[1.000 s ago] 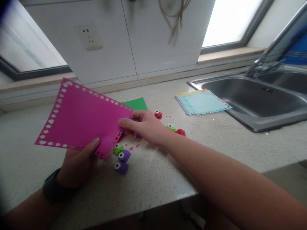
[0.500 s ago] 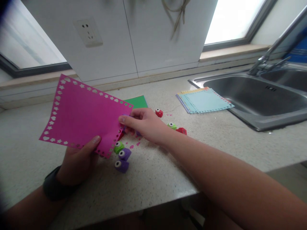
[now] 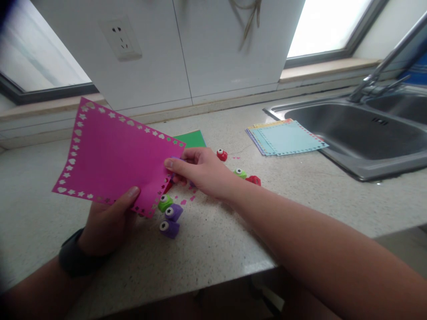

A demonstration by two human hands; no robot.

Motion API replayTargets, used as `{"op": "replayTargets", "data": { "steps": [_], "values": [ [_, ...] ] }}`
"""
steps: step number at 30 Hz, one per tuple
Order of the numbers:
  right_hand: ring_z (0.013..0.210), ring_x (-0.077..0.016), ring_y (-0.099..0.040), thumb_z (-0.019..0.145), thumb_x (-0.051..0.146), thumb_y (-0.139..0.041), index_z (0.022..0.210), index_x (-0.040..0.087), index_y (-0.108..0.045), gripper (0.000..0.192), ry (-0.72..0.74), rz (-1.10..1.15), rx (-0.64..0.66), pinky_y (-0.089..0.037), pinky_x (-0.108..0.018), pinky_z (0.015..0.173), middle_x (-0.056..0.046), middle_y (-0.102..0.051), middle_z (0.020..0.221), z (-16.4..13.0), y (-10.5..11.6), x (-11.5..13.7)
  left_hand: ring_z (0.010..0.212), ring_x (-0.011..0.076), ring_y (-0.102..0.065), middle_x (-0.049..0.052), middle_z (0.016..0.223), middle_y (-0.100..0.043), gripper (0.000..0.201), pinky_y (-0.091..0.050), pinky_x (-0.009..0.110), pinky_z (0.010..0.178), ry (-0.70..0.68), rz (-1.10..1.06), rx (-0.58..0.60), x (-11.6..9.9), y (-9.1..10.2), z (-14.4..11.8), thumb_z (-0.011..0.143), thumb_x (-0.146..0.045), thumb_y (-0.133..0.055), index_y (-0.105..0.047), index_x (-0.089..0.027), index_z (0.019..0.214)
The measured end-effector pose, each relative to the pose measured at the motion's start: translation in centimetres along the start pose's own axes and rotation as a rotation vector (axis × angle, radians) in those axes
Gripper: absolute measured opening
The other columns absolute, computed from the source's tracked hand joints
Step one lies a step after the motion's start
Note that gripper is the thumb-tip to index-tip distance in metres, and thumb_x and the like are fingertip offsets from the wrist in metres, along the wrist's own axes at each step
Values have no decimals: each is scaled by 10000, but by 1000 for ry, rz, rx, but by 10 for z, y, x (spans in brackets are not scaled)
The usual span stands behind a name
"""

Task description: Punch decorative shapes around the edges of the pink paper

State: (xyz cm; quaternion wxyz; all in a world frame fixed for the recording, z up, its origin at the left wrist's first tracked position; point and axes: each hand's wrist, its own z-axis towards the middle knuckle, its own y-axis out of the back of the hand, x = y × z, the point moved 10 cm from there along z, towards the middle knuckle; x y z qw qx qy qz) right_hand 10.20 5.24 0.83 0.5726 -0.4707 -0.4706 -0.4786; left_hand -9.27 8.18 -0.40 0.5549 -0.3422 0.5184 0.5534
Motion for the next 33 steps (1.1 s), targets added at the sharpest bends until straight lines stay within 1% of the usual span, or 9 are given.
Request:
{"op": "replayTargets", "data": {
  "steps": [7,9,12,16,21,23,27,30,33],
  "values": [
    [602,-95,-497,879,458,-709,859,136,-641,329,64,34,23,-372,-238,528,-2,-588,712,-2,-6,12,1012,259,-671,27,946,-743,126,-501,446,1043,-4,0,15,1,-2,0,790,-387,-725,-680,-275,756],
    [603,-98,-500,878,467,-706,868,139,-642,335,58,24,18,-379,-240,526,-2,-586,712,-2,-6,12,982,249,-675,27,945,-743,95,-520,433,1008,-4,0,16,-1,-3,0,801,-365,-714,-687,-276,781],
    [599,-104,-507,869,493,-703,868,144,-640,355,19,2,5,-386,-241,516,-5,-592,704,-1,-5,10,799,211,-673,22,839,-734,74,-569,369,839,-22,43,10,-5,-2,0,802,-324,-709,-687,-260,773],
    [616,-113,-553,867,474,-697,840,159,-626,325,-35,41,-21,-402,-241,526,-21,-634,732,0,-1,6,515,166,-585,-5,526,-613,327,-517,289,547,-8,54,74,-7,-8,0,845,-333,-655,-577,-244,540],
    [656,-122,-581,843,443,-706,861,171,-651,278,18,157,-130,-456,-268,607,-21,-644,805,2,19,14,446,157,-567,-19,471,-588,329,-471,252,439,-13,23,26,-13,-6,2,808,-331,-682,-574,-240,510],
    [670,-128,-566,850,469,-686,864,171,-663,299,51,72,-184,-446,-278,622,-26,-639,809,2,30,19,435,157,-558,-19,459,-577,339,-461,250,420,-10,8,21,-14,-6,4,812,-335,-674,-569,-243,503],
    [667,-137,-505,905,531,-594,815,163,-667,386,101,-305,-229,-387,-293,619,-19,-595,743,-2,41,30,448,171,-554,-7,476,-587,286,-481,276,466,-64,71,31,-14,-3,6,817,-304,-650,-607,-245,541],
    [682,-156,-511,941,522,-555,842,169,-686,389,79,-577,-143,-371,-307,634,-25,-606,740,-2,33,29,518,198,-584,1,529,-628,106,-530,323,616,-216,226,34,-18,4,6,758,-239,-665,-699,-249,658],
    [864,-210,-557,942,451,-595,934,185,-729,298,201,-894,28,-404,-351,797,-65,-651,865,-5,11,35,653,245,-635,45,676,-704,93,-544,407,805,-280,340,-3,-17,12,7,726,-235,-664,-749,-245,763]
  ]
}}
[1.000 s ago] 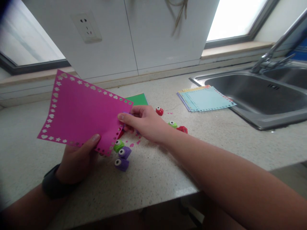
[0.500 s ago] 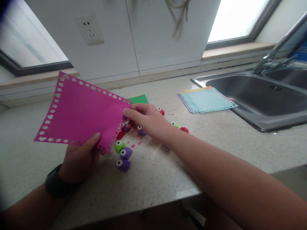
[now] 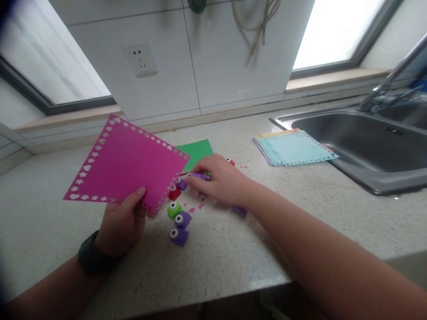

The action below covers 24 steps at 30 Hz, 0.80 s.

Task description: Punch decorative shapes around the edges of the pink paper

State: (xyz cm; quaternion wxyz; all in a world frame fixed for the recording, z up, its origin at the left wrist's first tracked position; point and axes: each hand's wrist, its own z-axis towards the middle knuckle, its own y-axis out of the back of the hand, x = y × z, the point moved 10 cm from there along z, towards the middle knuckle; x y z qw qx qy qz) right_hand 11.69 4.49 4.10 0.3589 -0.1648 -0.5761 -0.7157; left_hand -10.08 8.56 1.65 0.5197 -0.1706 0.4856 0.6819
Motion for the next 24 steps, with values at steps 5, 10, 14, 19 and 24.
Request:
{"op": "replayTargets", "data": {
  "steps": [5,10,14,19,24],
  "values": [
    [1023,-272,-492,930,511,-611,967,218,-757,330,186,-327,176,-379,-435,931,-101,-598,1013,-6,-21,17,912,304,-677,60,753,-710,61,-512,452,995,192,-185,-53,3,3,3,701,-222,-712,-733,-230,757],
    [1054,-294,-468,961,568,-528,986,264,-767,388,203,-374,264,-365,-490,956,-102,-578,1069,-10,-34,15,901,236,-699,56,862,-748,101,-563,335,891,474,-639,-67,19,-21,-6,772,-280,-736,-711,-182,771],
    [1062,-306,-461,978,554,-500,1005,258,-771,403,221,-374,286,-353,-513,957,-114,-591,1076,-9,-39,13,853,198,-715,46,980,-765,261,-577,323,846,508,-801,-39,37,-37,-12,802,-355,-759,-717,-179,991],
    [1069,-316,-459,997,530,-468,1033,283,-768,391,231,-370,304,-346,-520,941,-113,-612,1125,-8,-42,13,717,159,-704,31,915,-767,246,-590,265,692,515,-873,0,44,-44,-15,818,-328,-752,-719,-176,1008],
    [1066,-312,-467,1018,485,-441,1033,294,-762,374,206,-377,303,-343,-520,950,-100,-626,1109,-6,-43,11,449,132,-587,-5,669,-692,247,-506,230,384,535,-849,75,41,-50,-16,841,-368,-712,-692,-159,973]
  ]
}}
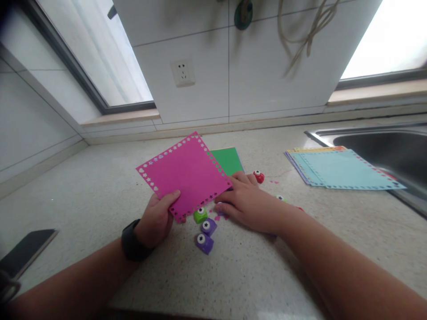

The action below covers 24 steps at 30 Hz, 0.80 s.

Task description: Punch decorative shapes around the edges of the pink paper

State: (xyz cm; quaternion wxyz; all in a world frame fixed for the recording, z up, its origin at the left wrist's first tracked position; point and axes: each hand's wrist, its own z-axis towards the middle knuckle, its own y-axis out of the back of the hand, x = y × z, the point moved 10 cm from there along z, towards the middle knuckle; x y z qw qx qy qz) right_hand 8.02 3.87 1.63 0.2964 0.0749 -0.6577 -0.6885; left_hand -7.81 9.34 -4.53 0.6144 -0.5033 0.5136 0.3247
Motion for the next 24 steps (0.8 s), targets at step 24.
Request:
{"op": "replayTargets", "data": {
  "steps": [24],
  "values": [
    [1053,-287,-517,1003,321,-487,1269,237,-649,323,-31,-110,-166,-340,-447,914,-74,-676,1175,7,13,15,428,147,-601,6,656,-703,289,-456,226,316,-10,-125,-112,-10,7,3,865,-411,-665,-614,-158,996]
  ]
}}
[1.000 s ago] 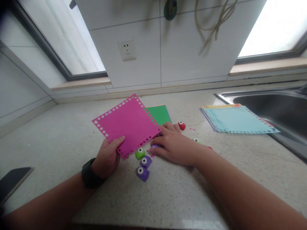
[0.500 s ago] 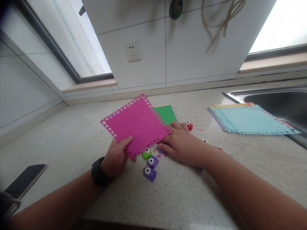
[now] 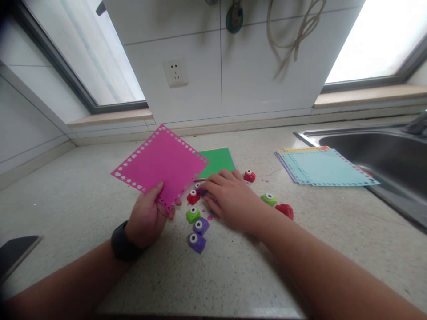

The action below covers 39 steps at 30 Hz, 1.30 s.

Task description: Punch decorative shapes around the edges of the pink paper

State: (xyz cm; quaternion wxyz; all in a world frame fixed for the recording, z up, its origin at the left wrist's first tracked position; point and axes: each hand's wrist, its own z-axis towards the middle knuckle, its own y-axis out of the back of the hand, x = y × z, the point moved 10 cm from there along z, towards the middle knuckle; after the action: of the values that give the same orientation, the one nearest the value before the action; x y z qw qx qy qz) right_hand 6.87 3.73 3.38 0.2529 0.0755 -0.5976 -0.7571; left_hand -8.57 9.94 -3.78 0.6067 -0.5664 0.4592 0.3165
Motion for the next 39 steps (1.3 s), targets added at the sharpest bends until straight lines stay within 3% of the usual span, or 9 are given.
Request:
{"op": "replayTargets", "data": {
  "steps": [3,6,12,20,24,28,30,33,39],
  "values": [
    [1096,-300,-508,989,277,-494,1405,249,-552,421,38,-55,-10,-331,-450,907,-63,-620,1348,4,-5,8,440,142,-603,16,670,-709,337,-469,226,341,-24,-14,-6,-3,1,2,874,-412,-651,-596,-142,1067],
    [1138,-305,-497,988,288,-512,1367,293,-583,386,117,-87,-3,-307,-456,913,-22,-572,1435,7,-11,21,443,147,-604,12,651,-698,370,-477,231,349,-30,-14,8,-3,0,4,877,-417,-645,-585,-132,1105],
    [1069,-273,-521,983,287,-573,1105,250,-698,178,133,-74,50,-299,-417,877,-28,-708,1112,5,-14,20,393,144,-568,15,631,-694,353,-460,242,331,-40,-6,-11,-1,3,4,868,-410,-652,-589,-125,1066],
    [1040,-286,-530,950,322,-624,1080,222,-700,181,117,-50,87,-347,-430,872,-76,-661,1079,2,-15,15,407,147,-584,26,697,-718,354,-469,250,328,-37,21,-9,-4,0,1,840,-421,-701,-605,-149,1045],
    [984,-247,-575,920,311,-656,1022,168,-656,175,-46,227,28,-426,-391,859,-101,-658,1040,0,2,-3,476,156,-622,39,736,-717,368,-452,231,326,-15,32,-11,-2,-1,0,776,-405,-775,-639,-163,1018],
    [699,-164,-585,865,322,-710,1030,206,-576,242,-335,681,-118,-441,-299,611,-25,-659,834,-10,12,-43,562,165,-655,37,756,-709,369,-458,213,347,-13,32,6,0,-2,-2,729,-367,-827,-666,-172,999],
    [644,-140,-589,838,300,-737,1077,222,-519,333,-377,948,-191,-429,-269,544,-7,-660,835,-13,14,-53,538,149,-632,23,718,-697,370,-470,210,361,-2,48,11,1,-2,-2,709,-348,-850,-670,-166,976],
    [709,-133,-646,805,240,-765,1154,238,-493,443,-355,1258,-274,-483,-255,569,-24,-672,964,-14,21,-56,512,134,-603,12,678,-687,381,-477,208,373,17,67,31,3,-4,-3,694,-358,-867,-668,-159,951],
    [822,-159,-725,798,247,-788,1104,220,-556,385,-348,1560,-448,-589,-333,801,-42,-641,1100,-21,31,-63,557,119,-605,-9,656,-664,362,-534,209,458,35,51,48,4,-5,-5,639,-334,-912,-663,-153,829]
  ]
}}
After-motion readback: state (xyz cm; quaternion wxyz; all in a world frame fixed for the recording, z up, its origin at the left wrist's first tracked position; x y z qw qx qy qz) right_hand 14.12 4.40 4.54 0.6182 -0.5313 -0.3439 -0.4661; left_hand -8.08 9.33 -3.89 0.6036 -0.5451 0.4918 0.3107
